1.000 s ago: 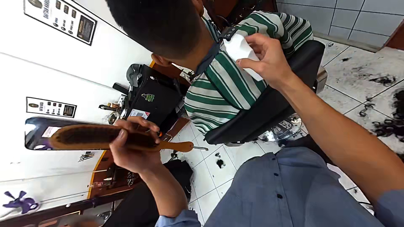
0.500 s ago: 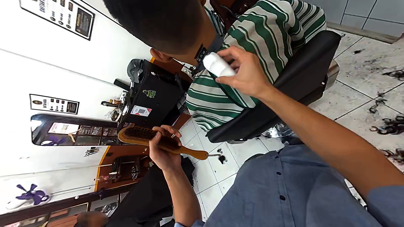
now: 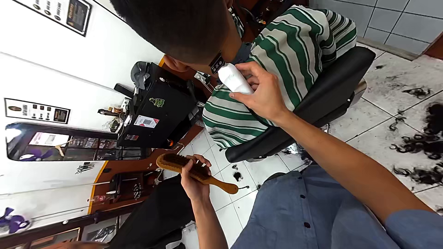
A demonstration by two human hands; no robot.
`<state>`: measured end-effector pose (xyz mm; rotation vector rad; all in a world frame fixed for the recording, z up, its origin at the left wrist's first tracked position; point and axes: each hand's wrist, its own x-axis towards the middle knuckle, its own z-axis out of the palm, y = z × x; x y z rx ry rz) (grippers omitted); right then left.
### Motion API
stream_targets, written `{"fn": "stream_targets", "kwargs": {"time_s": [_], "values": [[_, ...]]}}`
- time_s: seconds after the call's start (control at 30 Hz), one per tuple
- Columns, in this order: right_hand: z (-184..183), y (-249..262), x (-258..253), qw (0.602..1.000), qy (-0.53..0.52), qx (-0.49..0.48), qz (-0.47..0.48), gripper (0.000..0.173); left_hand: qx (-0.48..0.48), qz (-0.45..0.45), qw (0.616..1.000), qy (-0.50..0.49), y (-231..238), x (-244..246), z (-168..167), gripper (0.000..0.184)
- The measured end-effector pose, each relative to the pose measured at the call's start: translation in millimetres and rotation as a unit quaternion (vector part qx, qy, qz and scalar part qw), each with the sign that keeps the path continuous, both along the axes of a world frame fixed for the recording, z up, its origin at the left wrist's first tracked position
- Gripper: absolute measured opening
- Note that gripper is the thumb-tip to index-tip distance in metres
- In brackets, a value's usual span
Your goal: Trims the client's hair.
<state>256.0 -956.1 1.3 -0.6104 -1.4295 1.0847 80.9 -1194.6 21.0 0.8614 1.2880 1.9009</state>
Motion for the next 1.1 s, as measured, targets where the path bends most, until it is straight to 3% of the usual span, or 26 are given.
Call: {"fn": "stream_targets", "kwargs": {"time_s": [1.1], "values": [[-1, 16, 6, 0.994, 0.073, -0.029, 0.079, 0.059, -0.063, 0.019, 0.998, 0.012, 11, 10, -10, 0.029]]}}
